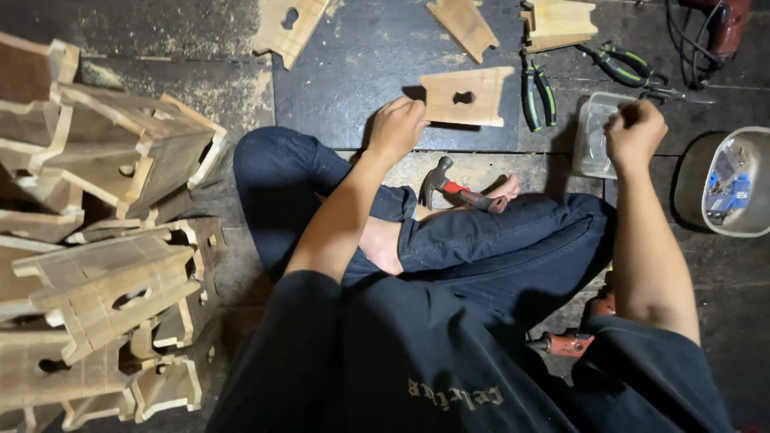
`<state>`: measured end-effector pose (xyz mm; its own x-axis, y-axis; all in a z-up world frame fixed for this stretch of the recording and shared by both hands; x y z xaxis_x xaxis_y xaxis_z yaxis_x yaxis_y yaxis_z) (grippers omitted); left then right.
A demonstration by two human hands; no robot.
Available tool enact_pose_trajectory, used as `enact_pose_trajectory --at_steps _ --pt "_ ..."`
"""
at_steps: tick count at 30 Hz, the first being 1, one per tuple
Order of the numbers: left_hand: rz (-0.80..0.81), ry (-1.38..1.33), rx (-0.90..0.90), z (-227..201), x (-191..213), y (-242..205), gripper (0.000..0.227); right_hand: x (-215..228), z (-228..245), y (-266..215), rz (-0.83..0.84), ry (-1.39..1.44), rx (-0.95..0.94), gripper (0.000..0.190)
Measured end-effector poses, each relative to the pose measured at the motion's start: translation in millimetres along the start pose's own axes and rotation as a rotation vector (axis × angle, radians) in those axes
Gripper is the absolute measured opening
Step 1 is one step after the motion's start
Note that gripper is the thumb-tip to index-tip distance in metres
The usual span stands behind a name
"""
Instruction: Assembling small wooden birdhouses or boxes by nailing wooden panels together while sitting on the floor.
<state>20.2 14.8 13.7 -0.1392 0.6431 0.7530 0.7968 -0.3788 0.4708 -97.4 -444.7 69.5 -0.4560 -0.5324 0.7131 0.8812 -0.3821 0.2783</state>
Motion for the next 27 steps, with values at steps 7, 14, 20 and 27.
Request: enact_pose_trajectory --at_steps 7,14,20,27 --pt "0.162 0.005 -0.045 1 -26 -7 0.009 -56 140 -1 0.146 0.526 0.064 0.017" --pt "0.232 -0.182 0.171 8 -14 -4 0.019 -111 197 -13 0.173 0.78 0.048 0.018" --pt "0.109 -0.198 0.176 5 -7 -1 0.018 -143 223 -23 0.258 0.81 0.052 0.013" --pt "0.073 -0.126 0.094 6 -15 -5 0.016 -152 251 -24 0.322 0.562 0.187 0.017"
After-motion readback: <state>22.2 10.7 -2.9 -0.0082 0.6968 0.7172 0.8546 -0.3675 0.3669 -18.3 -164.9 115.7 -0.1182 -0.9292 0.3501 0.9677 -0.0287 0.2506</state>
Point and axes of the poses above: each hand's wrist, its own y-axis towards the middle knuckle, its own x-axis out of the back of the hand, z = x × y, the point moved 4 cm from there along y, towards the middle knuckle, and after that the axes turned 12 degrees about y, right-handed, at the moved point
